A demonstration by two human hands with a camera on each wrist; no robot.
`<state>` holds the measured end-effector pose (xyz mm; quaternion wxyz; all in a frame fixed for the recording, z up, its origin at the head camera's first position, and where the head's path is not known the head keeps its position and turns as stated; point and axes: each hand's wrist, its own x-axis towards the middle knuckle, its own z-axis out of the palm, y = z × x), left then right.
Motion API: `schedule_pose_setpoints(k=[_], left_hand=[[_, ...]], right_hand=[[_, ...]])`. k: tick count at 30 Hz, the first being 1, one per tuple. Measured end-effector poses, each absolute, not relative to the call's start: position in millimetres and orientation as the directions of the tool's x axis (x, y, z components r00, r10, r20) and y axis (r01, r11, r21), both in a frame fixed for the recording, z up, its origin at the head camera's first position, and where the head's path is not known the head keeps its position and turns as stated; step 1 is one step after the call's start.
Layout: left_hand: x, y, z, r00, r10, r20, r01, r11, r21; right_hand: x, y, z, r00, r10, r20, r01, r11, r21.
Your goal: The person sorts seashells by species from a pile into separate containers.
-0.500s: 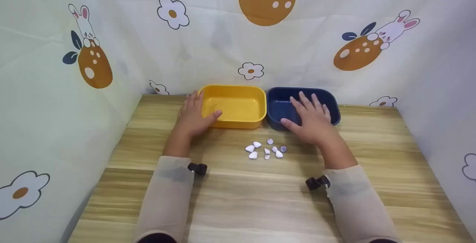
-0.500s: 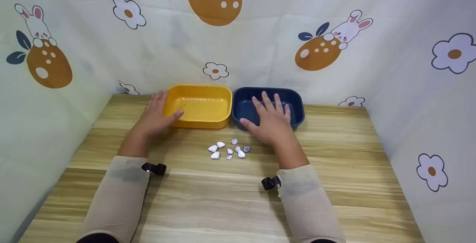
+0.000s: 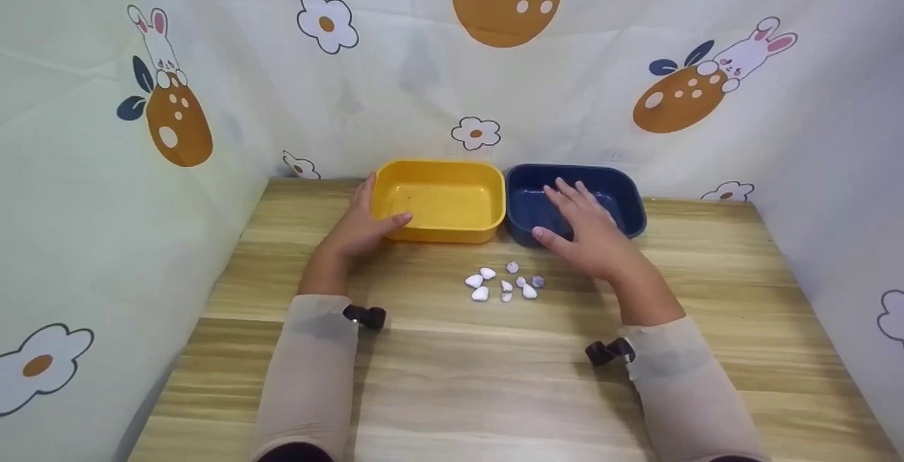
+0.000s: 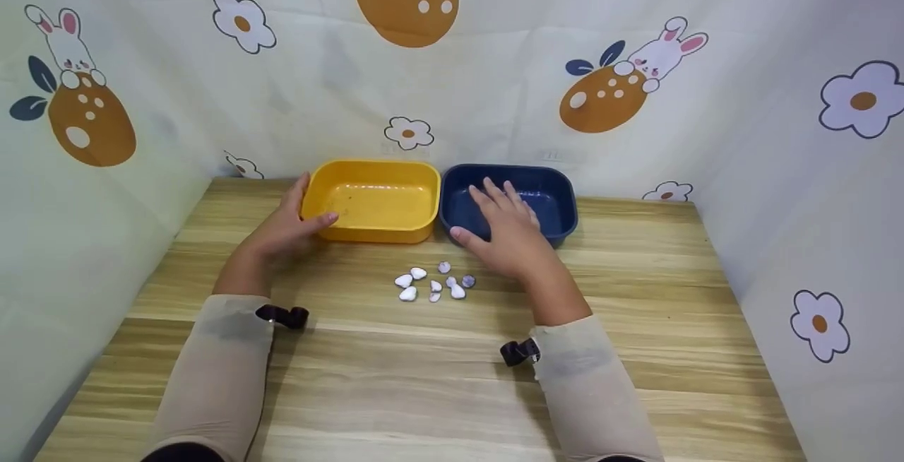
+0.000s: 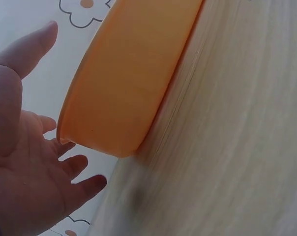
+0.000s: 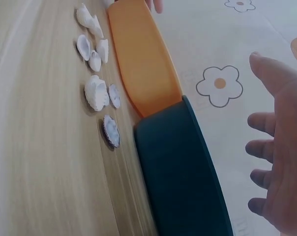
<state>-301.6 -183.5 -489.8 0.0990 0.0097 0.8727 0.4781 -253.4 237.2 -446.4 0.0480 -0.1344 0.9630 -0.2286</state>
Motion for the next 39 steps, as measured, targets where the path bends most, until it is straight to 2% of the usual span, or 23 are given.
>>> schedule_pose_setpoints(k=[6,14,21,29,39], left_hand=[[-303,-187,-493,-0.970,0.119,-0.212,-0.141,0.439,0.887],[-306,-191,-500,-0.969,0.160,-0.190,-0.123,0.352,0.928],[-308,-192,-502,-0.965,0.175,-0.193,-0.133,0.307,0.942],[-308,-191,-501,-0.966,0.175,-0.192,-0.132,0.305,0.943],[-307,-192,-504,-0.962,0.187,-0.198,-0.141,0.279,0.950]], right_hand=[[-250,241,-445,-0.948,-0.318,-0.024,-0.269,0.838,-0.475],[-244,246,-444,-0.919,-0.394,0.012,-0.344,0.788,-0.510],[-245,248,-448,-0.919,-0.394,-0.020,-0.327,0.789,-0.521],[-239,251,-449,-0.891,-0.439,0.116,-0.416,0.688,-0.594],[-236,251,-457,-0.874,-0.484,-0.036,-0.351,0.681,-0.643]])
